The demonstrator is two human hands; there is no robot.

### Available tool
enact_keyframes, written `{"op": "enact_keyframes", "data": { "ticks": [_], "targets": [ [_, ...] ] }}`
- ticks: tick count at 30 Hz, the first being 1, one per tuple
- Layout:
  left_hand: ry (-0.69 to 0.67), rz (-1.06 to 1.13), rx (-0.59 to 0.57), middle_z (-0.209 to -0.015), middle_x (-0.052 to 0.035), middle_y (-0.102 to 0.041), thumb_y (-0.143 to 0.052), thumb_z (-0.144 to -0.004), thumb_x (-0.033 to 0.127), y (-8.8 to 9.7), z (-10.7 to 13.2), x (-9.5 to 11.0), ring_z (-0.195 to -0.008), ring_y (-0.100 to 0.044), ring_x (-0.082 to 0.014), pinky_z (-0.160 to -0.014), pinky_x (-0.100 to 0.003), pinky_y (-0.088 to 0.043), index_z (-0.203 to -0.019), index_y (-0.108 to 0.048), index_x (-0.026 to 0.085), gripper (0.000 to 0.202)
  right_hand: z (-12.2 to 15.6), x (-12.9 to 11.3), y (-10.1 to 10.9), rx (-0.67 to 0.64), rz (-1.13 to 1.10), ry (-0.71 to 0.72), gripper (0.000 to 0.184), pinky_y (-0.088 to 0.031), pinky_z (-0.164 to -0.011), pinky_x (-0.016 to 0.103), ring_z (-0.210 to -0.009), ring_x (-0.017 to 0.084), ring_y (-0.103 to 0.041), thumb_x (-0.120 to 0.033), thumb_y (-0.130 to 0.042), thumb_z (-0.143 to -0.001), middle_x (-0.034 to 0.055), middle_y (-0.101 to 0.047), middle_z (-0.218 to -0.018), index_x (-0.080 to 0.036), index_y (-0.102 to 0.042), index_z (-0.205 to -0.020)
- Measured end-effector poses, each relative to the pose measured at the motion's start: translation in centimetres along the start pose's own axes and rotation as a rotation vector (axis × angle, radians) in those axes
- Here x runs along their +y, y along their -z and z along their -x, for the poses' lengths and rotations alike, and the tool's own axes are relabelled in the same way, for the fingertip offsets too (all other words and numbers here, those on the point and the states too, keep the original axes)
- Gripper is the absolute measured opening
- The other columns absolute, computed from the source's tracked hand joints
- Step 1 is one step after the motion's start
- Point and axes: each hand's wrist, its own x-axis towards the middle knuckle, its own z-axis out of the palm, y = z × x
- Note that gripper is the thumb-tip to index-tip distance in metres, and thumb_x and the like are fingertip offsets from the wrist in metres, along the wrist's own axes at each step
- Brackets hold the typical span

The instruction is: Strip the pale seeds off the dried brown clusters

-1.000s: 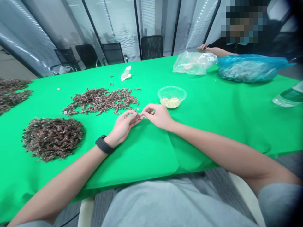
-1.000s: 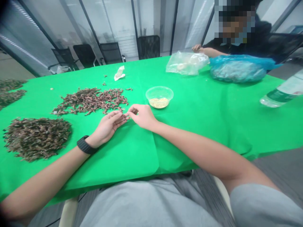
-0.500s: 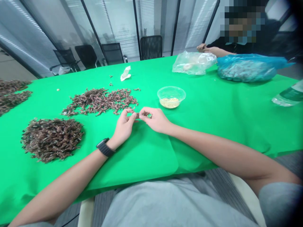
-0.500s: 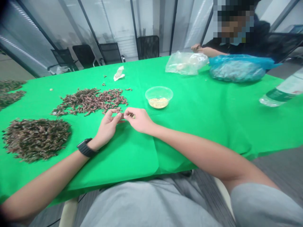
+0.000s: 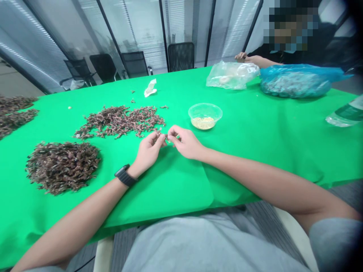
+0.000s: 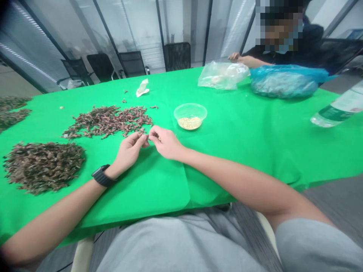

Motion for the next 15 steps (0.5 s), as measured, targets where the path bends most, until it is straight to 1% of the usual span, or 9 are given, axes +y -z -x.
{"op": "enact_keyframes", "data": {
  "ticks": [3, 7, 9, 13, 15],
  "targets": [
    [0.001, -0.075, -0.039, -0.066, 0.0007, -0.056, -0.05, -0.099, 0.045, 0.03, 0.18, 0.16, -0.064, -0.052, -0.0127, -0.066, -0.026, -0.042, -0.072, -0.055, 0.018, 0.038, -0.03, 0.1, -0.06, -0.005, -0.008, 0.014, 0.009, -0.042, -0.067, 0.026, -0.071, 0.013, -0.053, -0.025, -0.05, -0.095, -0.0006, -0.058, -0.079, -0.019, -0.053, -0.089],
    [0.037, -0.148, -0.106, -0.063, 0.0005, -0.055, -0.041, -0.103, 0.046, 0.08, 0.49, 0.24, -0.061, -0.05, -0.013, -0.064, -0.027, -0.041, -0.07, -0.053, 0.019, 0.044, 0.03, -0.07, -0.12, -0.011, -0.007, 0.013, 0.01, -0.042, -0.067, 0.026, -0.071, 0.013, -0.053, -0.026, -0.05, -0.096, -0.0006, -0.058, -0.078, -0.019, -0.052, -0.089],
    [0.041, -0.132, -0.132, -0.062, 0.0005, -0.055, -0.038, -0.103, 0.046, 0.16, 0.61, 0.2, -0.061, -0.05, -0.0133, -0.065, -0.028, -0.041, -0.07, -0.052, 0.019, 0.045, 0.08, -0.15, -0.14, -0.018, -0.007, 0.015, 0.01, -0.041, -0.067, 0.026, -0.07, 0.013, -0.053, -0.026, -0.049, -0.096, -0.0006, -0.058, -0.079, -0.019, -0.052, -0.089],
    [0.048, -0.011, -0.176, -0.061, 0.0012, -0.054, -0.034, -0.104, 0.041, 0.35, 0.62, 0.11, -0.06, -0.05, -0.014, -0.065, -0.029, -0.042, -0.073, -0.05, 0.02, 0.04, 0.11, -0.15, -0.15, -0.025, 0.001, 0.021, 0.01, -0.04, -0.066, 0.026, -0.071, 0.013, -0.052, -0.025, -0.049, -0.097, -0.0005, -0.058, -0.079, -0.019, -0.052, -0.089],
    [0.056, -0.012, -0.185, -0.061, 0.0012, -0.055, -0.034, -0.103, 0.039, 0.46, 0.56, 0.17, -0.06, -0.05, -0.0141, -0.065, -0.029, -0.042, -0.074, -0.05, 0.02, 0.039, 0.09, -0.11, -0.12, -0.024, 0.004, 0.024, 0.01, -0.04, -0.066, 0.026, -0.071, 0.013, -0.052, -0.025, -0.049, -0.097, -0.0005, -0.057, -0.079, -0.019, -0.052, -0.089]
  ]
}}
